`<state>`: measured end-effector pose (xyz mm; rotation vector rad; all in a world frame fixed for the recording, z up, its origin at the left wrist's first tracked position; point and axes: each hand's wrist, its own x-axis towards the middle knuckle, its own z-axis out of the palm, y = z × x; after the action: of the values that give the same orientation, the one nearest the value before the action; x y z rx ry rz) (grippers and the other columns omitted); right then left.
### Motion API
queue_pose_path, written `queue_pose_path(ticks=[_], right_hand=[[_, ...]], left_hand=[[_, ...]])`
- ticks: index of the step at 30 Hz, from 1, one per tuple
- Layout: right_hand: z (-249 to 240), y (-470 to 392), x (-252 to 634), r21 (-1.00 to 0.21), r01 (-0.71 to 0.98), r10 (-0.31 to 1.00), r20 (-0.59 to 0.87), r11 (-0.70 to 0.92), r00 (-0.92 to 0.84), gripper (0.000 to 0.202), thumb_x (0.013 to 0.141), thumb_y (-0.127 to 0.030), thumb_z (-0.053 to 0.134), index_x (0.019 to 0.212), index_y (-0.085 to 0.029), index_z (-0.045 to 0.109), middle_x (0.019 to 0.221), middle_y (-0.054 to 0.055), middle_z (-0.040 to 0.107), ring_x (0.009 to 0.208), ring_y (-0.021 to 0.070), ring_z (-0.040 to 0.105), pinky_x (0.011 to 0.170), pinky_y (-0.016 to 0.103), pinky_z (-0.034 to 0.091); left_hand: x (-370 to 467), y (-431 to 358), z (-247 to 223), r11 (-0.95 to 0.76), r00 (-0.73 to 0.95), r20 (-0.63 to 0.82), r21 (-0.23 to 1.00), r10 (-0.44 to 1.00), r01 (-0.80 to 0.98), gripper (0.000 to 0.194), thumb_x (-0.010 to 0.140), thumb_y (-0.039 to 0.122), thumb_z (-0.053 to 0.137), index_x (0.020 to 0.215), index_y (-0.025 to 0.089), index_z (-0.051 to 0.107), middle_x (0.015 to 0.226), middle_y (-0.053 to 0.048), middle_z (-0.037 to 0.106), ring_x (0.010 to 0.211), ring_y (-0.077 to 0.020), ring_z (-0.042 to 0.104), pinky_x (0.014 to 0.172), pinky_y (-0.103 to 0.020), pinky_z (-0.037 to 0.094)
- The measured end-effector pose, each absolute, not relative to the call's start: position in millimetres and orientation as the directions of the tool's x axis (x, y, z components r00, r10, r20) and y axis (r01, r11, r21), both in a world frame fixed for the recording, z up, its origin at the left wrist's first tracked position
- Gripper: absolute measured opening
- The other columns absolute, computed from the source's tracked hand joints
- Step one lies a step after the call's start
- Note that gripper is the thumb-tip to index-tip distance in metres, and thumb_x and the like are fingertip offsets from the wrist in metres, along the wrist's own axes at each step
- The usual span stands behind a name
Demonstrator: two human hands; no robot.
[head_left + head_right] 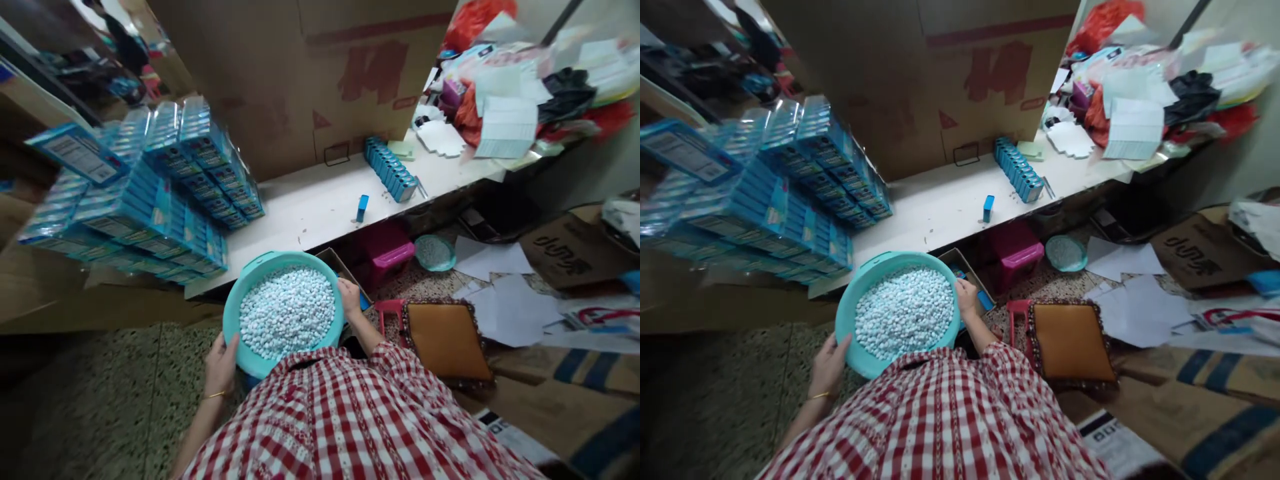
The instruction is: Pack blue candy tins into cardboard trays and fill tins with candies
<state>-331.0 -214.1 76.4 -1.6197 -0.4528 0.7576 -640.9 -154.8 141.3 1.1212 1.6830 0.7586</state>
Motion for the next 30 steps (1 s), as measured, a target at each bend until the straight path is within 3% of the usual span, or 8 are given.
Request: queue_pose_path(ticks=[5,12,17,24,30], right_hand=[[99.9,-224.7,-260.2,-0.968,-0.124,0.709,-0.243,-0.216,0.662,0.038,0.067,-0.036,0.046,0.084,-0.015,0.073,0.072,0.001,0.068,0.065,0.0153,0.055,0.060,0.024,0.043],[101.9,-231.6,-231.0,-0.960,-0.079,0.707,-0.253,-0.270,0.661,0.037,0.066,-0.032,0.046,0.085,-0.016,0.073,0.074,0.000,0.069,0.068,0.0159,0.057,0.063,0.024,0.044],[105.3,-240.9,-225.8,-0.946,-0.024,0.651,-0.241,-0.324,0.720,0.036,0.065,-0.029,0.048,0.087,-0.018,0.074,0.079,0.001,0.071,0.072,0.0171,0.059,0.067,0.025,0.045],[120.1,-270.4,-215.5,-0.928,-0.002,0.546,-0.222,-0.374,0.808,0.038,0.066,-0.028,0.048,0.092,-0.018,0.074,0.079,0.001,0.071,0.072,0.0168,0.060,0.065,0.024,0.046],[128.6,-279.2,-191.3,-0.933,0.041,0.545,-0.173,-0.358,0.820,0.039,0.064,-0.028,0.049,0.093,-0.016,0.073,0.078,0.002,0.071,0.071,0.0184,0.061,0.066,0.026,0.048]], left_hand=[[-562.0,-164.1,167.5,0.440,-0.193,-0.400,0.859,0.896,0.261,0.053,0.064,0.038,0.062,0.112,0.016,0.060,0.112,-0.007,0.065,0.096,-0.0200,0.061,0.088,-0.030,0.048],[-538.2,-178.5,156.8,0.478,-0.203,-0.443,0.860,0.873,0.182,0.045,0.066,0.028,0.064,0.109,0.016,0.061,0.106,-0.005,0.067,0.097,-0.0199,0.061,0.093,-0.034,0.047],[-530.1,-183.1,157.7,0.553,-0.118,-0.541,0.822,0.833,0.134,0.038,0.071,0.021,0.060,0.109,0.017,0.061,0.101,-0.004,0.068,0.101,-0.0187,0.061,0.094,-0.031,0.047],[-513.2,-172.3,170.6,0.515,0.065,-0.531,0.840,0.845,0.169,0.040,0.071,0.022,0.061,0.110,0.016,0.062,0.104,-0.006,0.068,0.099,-0.0208,0.063,0.088,-0.033,0.051],[-492.8,-172.5,164.4,0.518,0.094,-0.531,0.845,0.842,0.135,0.044,0.069,0.023,0.061,0.113,0.016,0.060,0.104,-0.006,0.068,0.090,-0.0192,0.065,0.081,-0.033,0.053]])
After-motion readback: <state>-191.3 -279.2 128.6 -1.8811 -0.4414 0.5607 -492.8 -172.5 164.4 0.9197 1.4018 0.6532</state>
